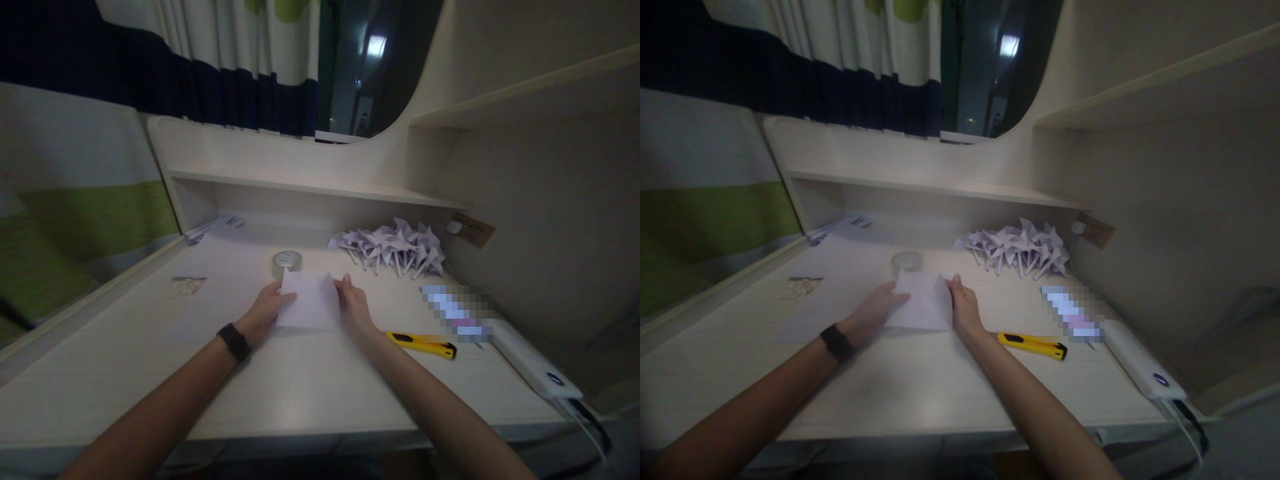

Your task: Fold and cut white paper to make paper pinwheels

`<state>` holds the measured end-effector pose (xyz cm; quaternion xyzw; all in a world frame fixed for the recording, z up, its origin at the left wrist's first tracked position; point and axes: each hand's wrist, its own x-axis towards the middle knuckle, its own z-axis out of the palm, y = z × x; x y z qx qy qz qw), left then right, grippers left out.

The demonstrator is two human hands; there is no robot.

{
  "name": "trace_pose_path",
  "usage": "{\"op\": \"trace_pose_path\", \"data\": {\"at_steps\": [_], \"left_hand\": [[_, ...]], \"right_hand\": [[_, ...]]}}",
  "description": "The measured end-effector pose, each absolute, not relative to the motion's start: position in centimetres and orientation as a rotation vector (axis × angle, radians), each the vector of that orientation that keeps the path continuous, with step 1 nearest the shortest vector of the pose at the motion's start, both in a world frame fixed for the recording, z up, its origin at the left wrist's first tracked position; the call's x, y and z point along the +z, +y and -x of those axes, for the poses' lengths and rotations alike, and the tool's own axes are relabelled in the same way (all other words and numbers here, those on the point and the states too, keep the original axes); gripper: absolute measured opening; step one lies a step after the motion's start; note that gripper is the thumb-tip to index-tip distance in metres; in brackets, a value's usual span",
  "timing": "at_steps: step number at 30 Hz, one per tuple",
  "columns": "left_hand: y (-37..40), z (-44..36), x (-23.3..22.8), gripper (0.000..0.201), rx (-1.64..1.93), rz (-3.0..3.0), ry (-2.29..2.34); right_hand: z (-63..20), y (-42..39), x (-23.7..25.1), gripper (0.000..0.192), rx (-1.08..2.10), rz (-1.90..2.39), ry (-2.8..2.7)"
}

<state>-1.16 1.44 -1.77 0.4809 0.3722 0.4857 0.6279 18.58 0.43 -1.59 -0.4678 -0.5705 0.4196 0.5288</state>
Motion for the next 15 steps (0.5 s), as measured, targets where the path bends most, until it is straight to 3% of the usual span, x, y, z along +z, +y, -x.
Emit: {"op": "trace_pose_path", "data": {"at_steps": [8, 15], "left_hand": [[2.6, 1.3, -2.1, 0.034, 1.173, -0.91, 0.624], [2.0, 0.7, -1.5, 0.02, 1.079, -0.928, 0.631]], "right_hand": [[-19.6, 0.1, 0.4, 0.059, 1.214, 0.906, -1.064], [-20.0, 0.7, -1.5, 0.048, 1.185, 1.168, -1.596]]}}
